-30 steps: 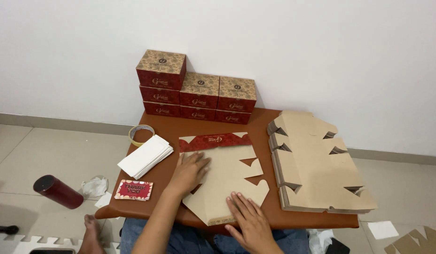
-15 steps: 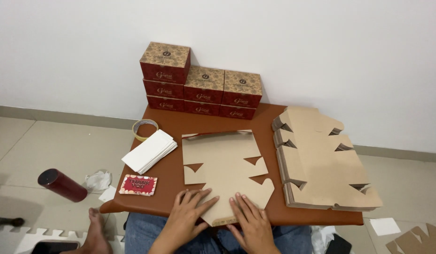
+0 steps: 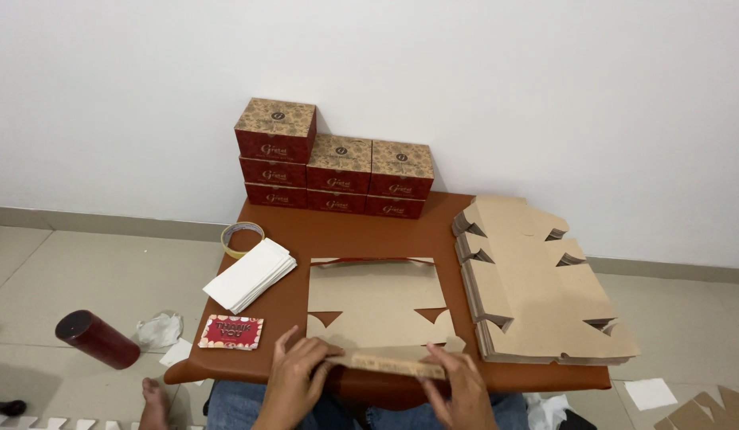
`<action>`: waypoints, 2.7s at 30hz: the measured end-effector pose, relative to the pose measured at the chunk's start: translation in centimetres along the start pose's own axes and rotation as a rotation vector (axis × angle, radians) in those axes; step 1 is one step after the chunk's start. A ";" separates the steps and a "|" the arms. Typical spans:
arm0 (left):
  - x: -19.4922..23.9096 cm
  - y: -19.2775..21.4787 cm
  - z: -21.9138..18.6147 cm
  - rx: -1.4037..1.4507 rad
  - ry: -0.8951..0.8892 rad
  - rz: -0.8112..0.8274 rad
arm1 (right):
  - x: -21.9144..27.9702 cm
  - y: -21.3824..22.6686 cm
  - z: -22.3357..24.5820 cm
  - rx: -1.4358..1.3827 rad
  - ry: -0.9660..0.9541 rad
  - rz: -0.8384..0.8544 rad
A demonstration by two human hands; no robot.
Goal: Assembling a cardboard gift box from a flat template by folding and tucking flaps.
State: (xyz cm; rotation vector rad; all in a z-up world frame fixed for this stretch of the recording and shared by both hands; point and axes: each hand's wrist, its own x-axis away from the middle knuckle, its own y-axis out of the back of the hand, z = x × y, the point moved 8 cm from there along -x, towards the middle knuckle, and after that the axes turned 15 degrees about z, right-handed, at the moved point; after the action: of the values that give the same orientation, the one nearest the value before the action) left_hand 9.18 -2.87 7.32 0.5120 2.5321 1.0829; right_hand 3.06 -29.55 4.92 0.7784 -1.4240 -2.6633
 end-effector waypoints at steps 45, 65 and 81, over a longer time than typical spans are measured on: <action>-0.7 -1.3 4.0 0.145 0.184 -0.121 | -11.8 0.3 -2.8 0.096 -0.464 0.512; 3.4 0.3 -5.8 0.148 -0.300 -0.217 | -15.7 9.6 -2.3 0.161 -0.071 0.090; 3.1 2.1 0.8 -0.107 0.135 -0.043 | -1.6 4.4 1.7 0.058 -0.161 0.464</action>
State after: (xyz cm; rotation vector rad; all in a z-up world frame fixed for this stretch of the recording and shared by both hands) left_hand 7.26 0.36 7.80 0.3659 2.5681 1.2684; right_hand 2.81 -30.39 9.82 0.1973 -1.4980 -2.3725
